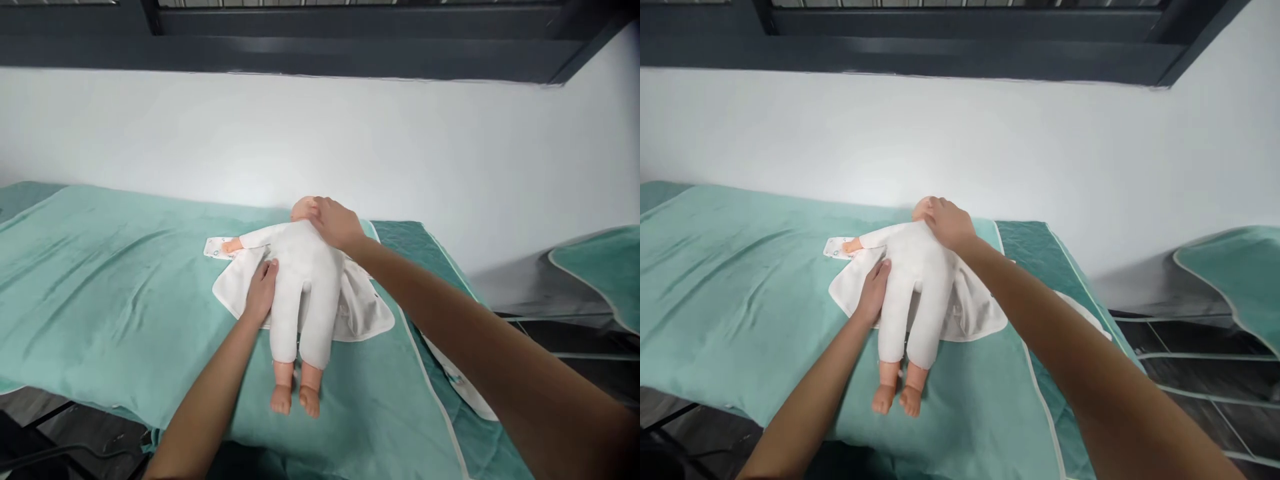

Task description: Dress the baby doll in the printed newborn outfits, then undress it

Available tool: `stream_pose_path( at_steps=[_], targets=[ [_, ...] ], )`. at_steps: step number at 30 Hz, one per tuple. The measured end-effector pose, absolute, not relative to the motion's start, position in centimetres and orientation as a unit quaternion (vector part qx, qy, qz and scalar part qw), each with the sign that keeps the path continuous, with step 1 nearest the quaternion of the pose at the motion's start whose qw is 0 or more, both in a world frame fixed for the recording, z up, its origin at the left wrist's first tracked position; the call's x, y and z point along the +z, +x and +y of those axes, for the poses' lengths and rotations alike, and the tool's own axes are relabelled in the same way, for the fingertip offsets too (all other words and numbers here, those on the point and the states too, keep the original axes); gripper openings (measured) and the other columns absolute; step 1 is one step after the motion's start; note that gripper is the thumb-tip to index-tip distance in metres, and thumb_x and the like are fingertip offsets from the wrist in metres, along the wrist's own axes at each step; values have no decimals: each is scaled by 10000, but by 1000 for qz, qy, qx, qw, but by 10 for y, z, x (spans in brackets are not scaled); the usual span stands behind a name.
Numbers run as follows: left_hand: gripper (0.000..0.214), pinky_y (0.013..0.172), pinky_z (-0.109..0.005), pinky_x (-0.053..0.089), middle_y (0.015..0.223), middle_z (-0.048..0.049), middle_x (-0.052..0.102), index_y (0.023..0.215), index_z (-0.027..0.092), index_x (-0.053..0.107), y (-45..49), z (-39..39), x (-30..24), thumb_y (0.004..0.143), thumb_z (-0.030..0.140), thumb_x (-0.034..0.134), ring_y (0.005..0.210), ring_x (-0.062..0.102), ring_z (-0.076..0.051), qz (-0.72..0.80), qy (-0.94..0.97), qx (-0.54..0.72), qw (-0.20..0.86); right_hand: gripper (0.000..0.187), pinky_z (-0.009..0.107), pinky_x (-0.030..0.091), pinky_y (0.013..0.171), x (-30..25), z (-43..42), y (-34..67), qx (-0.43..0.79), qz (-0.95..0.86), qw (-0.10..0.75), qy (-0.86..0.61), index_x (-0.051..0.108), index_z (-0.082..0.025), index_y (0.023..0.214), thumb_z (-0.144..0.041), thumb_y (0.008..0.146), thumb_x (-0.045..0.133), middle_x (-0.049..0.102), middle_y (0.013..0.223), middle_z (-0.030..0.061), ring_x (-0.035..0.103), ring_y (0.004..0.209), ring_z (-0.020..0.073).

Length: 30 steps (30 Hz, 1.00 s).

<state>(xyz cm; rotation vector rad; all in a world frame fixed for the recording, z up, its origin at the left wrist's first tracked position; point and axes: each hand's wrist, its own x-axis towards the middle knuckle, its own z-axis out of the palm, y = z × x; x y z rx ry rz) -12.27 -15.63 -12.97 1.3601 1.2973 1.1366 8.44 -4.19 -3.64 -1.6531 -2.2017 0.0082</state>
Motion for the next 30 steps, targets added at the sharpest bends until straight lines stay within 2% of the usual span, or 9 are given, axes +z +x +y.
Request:
stream_pose_path(
  at_steps=[2,5,9,11,14,19,23,26,30],
  targets=[
    [488,869,-437,495,947,-113,716,950,232,650,-122,-152,-130,956,653,404,951,651,-286,566,551,487,373,400,446,480,989,-34,-45,56,8,-822,179,-541,552,-171,1331,-381,1014,428,564,1427,169,557,1260,330],
    [392,817,-405,466,888,-92,698,884,220,624,-124,-147,-131,1013,486,366,861,631,-254,599,594,458,280,410,446,478,998,-42,-43,9,23,-879,73,-470,551,-154,1333,-377,996,481,564,1414,170,535,1267,322],
    [286,926,-434,437,1034,-131,694,967,214,643,-135,-141,-136,1012,285,370,1041,602,-284,597,698,375,127,376,513,462,983,-62,-31,-41,20,-896,-9,-443,610,-144,1233,-385,946,576,609,1320,199,547,1217,376],
    [270,978,-472,411,1145,-150,676,1013,203,649,-142,-137,-139,1005,244,382,1157,554,-310,588,736,330,59,343,535,443,996,-72,-25,-54,22,-896,-18,-442,629,-138,1187,-363,930,600,611,1305,217,543,1222,396],
    [235,981,-517,397,1280,-159,629,1081,199,641,-151,-128,-143,990,233,427,1213,509,-342,606,743,284,14,318,524,456,962,-78,-17,-62,25,-891,-29,-453,639,-144,1154,-364,929,597,625,1279,225,568,1194,401],
    [241,965,-477,415,1224,-178,618,1152,182,632,-165,-105,-150,942,260,542,1185,514,-349,642,711,283,31,350,424,487,814,-66,-17,-50,35,-876,-21,-481,607,-187,1178,-442,940,570,711,1122,160,665,971,331],
    [137,873,-407,424,970,-121,667,909,200,661,-177,-87,-153,929,295,565,1001,588,-302,629,653,391,159,421,388,459,759,-56,-32,-33,23,-889,21,-457,573,-194,1225,-510,950,535,713,1134,135,662,980,326],
    [130,782,-368,419,802,-71,633,760,205,597,-186,-82,-153,880,251,578,831,593,-254,619,560,490,252,439,376,435,754,-51,-47,-24,10,-913,37,-406,584,-216,1226,-560,969,492,699,1158,122,653,1000,323],
    [91,814,-329,446,914,-48,667,855,213,598,-192,-83,-148,806,148,556,877,605,-208,594,523,546,275,529,371,422,747,-49,-59,-20,17,-924,26,-381,632,-229,1137,-668,990,377,713,1058,110,660,936,304]
  ],
)
